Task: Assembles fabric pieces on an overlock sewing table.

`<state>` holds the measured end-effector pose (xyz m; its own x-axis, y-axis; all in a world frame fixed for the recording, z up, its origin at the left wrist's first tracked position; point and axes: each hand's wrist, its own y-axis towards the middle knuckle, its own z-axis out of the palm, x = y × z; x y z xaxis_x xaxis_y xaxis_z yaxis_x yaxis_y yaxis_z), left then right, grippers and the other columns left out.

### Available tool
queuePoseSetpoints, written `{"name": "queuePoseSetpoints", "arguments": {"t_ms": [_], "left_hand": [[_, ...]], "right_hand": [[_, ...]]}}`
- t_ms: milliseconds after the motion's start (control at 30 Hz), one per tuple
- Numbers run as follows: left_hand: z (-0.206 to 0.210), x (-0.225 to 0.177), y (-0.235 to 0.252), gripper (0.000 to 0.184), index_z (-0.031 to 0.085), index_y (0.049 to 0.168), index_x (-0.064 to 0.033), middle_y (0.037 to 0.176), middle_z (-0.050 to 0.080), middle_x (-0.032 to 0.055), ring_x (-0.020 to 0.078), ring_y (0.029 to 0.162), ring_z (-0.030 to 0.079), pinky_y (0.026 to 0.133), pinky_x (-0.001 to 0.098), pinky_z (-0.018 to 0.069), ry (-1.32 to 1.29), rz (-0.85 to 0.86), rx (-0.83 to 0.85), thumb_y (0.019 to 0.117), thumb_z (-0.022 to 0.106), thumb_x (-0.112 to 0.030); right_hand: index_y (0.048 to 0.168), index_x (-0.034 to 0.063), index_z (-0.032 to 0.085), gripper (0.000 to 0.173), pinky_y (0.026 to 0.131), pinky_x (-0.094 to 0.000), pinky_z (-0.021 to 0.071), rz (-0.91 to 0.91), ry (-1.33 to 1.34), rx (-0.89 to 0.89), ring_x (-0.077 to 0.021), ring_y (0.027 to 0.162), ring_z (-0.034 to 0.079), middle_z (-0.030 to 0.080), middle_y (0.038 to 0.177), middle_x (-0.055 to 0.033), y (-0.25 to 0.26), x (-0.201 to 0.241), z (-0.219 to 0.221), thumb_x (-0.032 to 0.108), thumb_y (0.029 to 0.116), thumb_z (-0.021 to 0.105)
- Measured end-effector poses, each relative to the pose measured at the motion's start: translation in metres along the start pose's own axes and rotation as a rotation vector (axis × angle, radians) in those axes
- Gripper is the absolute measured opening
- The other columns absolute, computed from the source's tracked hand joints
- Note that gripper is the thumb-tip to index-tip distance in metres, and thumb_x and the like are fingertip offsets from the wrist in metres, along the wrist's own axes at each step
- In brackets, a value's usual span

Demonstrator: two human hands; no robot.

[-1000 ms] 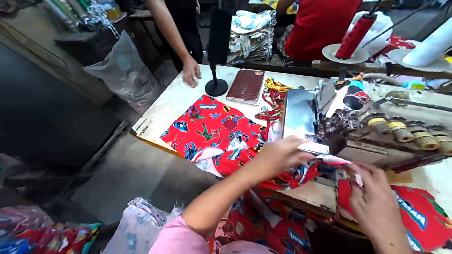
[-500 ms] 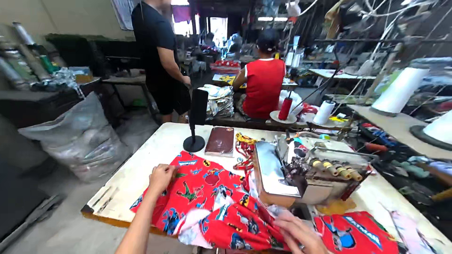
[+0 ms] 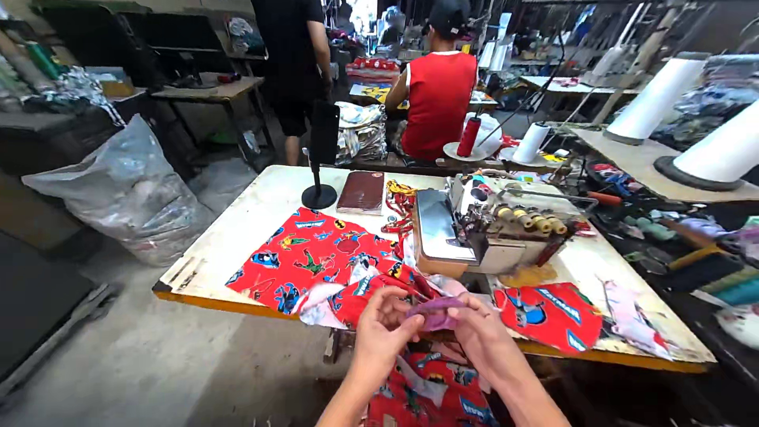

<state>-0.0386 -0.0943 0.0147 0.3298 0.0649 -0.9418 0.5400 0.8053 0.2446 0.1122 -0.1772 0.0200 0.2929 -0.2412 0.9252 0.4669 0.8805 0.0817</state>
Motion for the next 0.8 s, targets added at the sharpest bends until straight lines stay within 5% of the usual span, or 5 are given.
{"name": "queuePoseSetpoints", "arguments": {"t_ms": [100, 233, 500, 667, 800], "left_hand": [[0.029, 0.017, -0.011, 0.038, 0.057, 0.123, 0.0041, 0.100, 0.069, 0.0031, 0.0074, 0.086, 0.069, 0.074, 0.0254, 0.0590, 0.073, -0.148, -0.029, 0.0870, 0.068, 0.000], [0.039, 0.023, -0.012, 0.089, 0.023, 0.157, 0.0063, 0.160, 0.037, 0.0209, 0.0194, 0.145, 0.043, 0.115, 0.0340, 0.0410, 0.074, -0.170, 0.252, 0.0875, 0.073, -0.018], [0.040, 0.029, -0.012, 0.030, 0.064, 0.116, 0.0003, 0.087, 0.069, -0.0051, 0.0020, 0.077, 0.066, 0.074, 0.0212, 0.0571, 0.112, -0.349, 0.392, 0.0869, 0.074, -0.001], [0.034, 0.035, -0.020, 0.038, 0.061, 0.123, 0.0034, 0.089, 0.065, 0.0023, 0.0051, 0.075, 0.062, 0.071, 0.0224, 0.0537, 0.345, -0.145, 0.268, 0.0860, 0.067, -0.001], [0.037, 0.009, -0.014, 0.061, 0.055, 0.133, 0.0034, 0.094, 0.067, 0.0028, 0.0044, 0.074, 0.065, 0.067, 0.0198, 0.0565, 0.313, -0.011, 0.257, 0.0768, 0.078, 0.001]], "right_hand": [[0.085, 0.0153, 0.066, 0.013, 0.076, -0.0290, 0.0604, 0.032, 0.080, -0.040, -0.0120, 0.077, 0.072, 0.075, 0.083, -0.0028, -0.012, 0.004, -0.020, 0.004, 0.0867, 0.060], [0.136, 0.0002, 0.045, 0.057, 0.069, -0.0225, 0.0585, -0.024, -0.373, 0.002, -0.0034, 0.072, 0.068, 0.071, 0.084, 0.0040, -0.029, 0.011, -0.036, 0.005, 0.0842, 0.067], [0.121, 0.0002, 0.065, 0.032, 0.073, -0.0214, 0.0593, -0.071, -0.341, 0.007, -0.0038, 0.080, 0.070, 0.074, 0.090, 0.0030, -0.046, 0.008, -0.061, 0.004, 0.0891, 0.065], [0.108, 0.0171, 0.068, 0.023, 0.059, -0.0306, 0.0611, 0.161, 0.384, -0.020, -0.0124, 0.057, 0.068, 0.070, 0.068, 0.0000, -0.051, 0.002, -0.059, 0.012, 0.0930, 0.052], [0.106, 0.0188, 0.079, 0.031, 0.068, -0.0263, 0.0619, 0.362, 0.284, 0.621, -0.0076, 0.068, 0.072, 0.075, 0.076, 0.0023, -0.062, -0.008, -0.067, 0.026, 0.1010, 0.049]]}}
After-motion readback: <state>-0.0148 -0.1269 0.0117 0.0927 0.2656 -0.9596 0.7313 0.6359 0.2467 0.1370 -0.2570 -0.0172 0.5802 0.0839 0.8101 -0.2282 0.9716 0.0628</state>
